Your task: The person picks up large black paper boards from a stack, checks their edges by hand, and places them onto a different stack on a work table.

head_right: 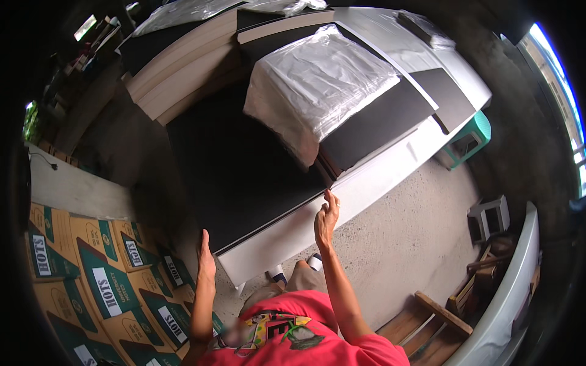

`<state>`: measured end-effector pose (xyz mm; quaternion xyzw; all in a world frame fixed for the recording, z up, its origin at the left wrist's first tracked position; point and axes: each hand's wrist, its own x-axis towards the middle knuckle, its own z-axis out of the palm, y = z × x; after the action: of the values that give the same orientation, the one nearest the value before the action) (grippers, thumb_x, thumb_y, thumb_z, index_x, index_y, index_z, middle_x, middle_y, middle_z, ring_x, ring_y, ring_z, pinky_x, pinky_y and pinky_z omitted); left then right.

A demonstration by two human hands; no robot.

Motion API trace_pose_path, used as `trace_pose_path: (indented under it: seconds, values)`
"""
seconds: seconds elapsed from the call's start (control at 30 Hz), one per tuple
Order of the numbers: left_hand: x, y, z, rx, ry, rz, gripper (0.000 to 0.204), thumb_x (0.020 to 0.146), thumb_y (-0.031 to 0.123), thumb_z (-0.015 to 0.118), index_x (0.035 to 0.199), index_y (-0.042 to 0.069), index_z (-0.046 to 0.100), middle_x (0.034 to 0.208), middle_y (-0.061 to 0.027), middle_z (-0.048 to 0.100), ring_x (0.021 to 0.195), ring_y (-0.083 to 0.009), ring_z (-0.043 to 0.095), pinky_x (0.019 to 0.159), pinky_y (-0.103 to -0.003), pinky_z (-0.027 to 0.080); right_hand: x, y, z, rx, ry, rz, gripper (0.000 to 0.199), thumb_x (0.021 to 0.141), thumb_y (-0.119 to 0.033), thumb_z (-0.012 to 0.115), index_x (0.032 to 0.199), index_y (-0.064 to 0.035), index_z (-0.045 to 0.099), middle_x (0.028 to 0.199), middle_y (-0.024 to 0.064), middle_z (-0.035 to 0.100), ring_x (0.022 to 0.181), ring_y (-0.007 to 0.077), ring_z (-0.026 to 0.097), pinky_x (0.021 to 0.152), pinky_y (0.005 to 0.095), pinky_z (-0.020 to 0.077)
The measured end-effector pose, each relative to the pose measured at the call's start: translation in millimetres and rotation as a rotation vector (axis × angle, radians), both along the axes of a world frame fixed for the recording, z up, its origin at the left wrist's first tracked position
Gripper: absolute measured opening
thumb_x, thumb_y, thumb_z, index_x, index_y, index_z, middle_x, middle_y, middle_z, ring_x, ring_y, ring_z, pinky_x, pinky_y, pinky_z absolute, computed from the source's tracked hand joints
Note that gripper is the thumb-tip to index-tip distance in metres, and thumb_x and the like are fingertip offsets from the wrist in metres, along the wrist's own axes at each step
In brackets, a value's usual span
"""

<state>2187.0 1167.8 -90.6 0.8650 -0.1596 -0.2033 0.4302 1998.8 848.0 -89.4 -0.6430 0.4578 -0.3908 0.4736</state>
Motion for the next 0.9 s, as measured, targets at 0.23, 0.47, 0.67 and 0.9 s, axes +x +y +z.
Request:
trace_pose_path:
  seconds: [0.23, 0.47, 0.67, 0.9]
  values:
    - [-0.5, -26.1, 42.3, -0.389, 0.34, 0.277, 0.072, 0.094, 0.046, 0.05, 0.141, -0.005, 0.032, 0.149, -0.0174, 0.03, 0.136, -0.0249, 0.031, 0.113, -0.034, 0.021, 19.3, 6.1, -4.3, -0.013, -0.069, -0.108, 0.051, 0.073, 0.009, 0.036, 0.12, 0.0021, 0.054, 0.114, 0.0113, 0.043, 0.105, 0.0233, 0.047, 0.09, 0.0318, 0.0403]
    - [29.8, 15.7, 39.7, -0.702, 0.684, 0.278, 0.066, 0.093, 0.045, 0.053, 0.134, -0.006, 0.042, 0.137, -0.0134, 0.045, 0.126, -0.0231, 0.042, 0.109, -0.038, 0.028, -6.0, 61.6, 12.7, -0.057, 0.038, 0.062, 0.051, 0.072, 0.01, 0.037, 0.119, 0.0026, 0.056, 0.114, 0.0123, 0.04, 0.097, 0.0248, 0.048, 0.09, 0.0312, 0.0413]
    - [20.9, 70.0, 58.8, -0.488, 0.55, 0.166, 0.06, 0.096, 0.041, 0.049, 0.132, -0.006, 0.044, 0.133, -0.0134, 0.048, 0.123, -0.0223, 0.044, 0.108, -0.038, 0.031, -38.2, 112.6, 1.6, 0.837, -0.576, 0.138, 0.055, 0.096, -0.027, 0.056, 0.14, -0.007, 0.029, 0.12, 0.0124, 0.04, 0.113, 0.0244, 0.049, 0.099, 0.0391, 0.0434]
    - [-109.1, 58.3, 13.5, -0.722, 0.758, 0.369, 0.061, 0.096, 0.036, 0.048, 0.145, 0.006, 0.028, 0.149, -0.0045, 0.03, 0.135, -0.0184, 0.028, 0.111, -0.034, 0.02, -5.4, 77.4, 37.5, 0.678, -0.305, -0.1, 0.051, 0.087, -0.038, 0.067, 0.112, 0.0045, 0.054, 0.102, 0.0099, 0.06, 0.092, 0.0167, 0.058, 0.083, 0.0302, 0.0477]
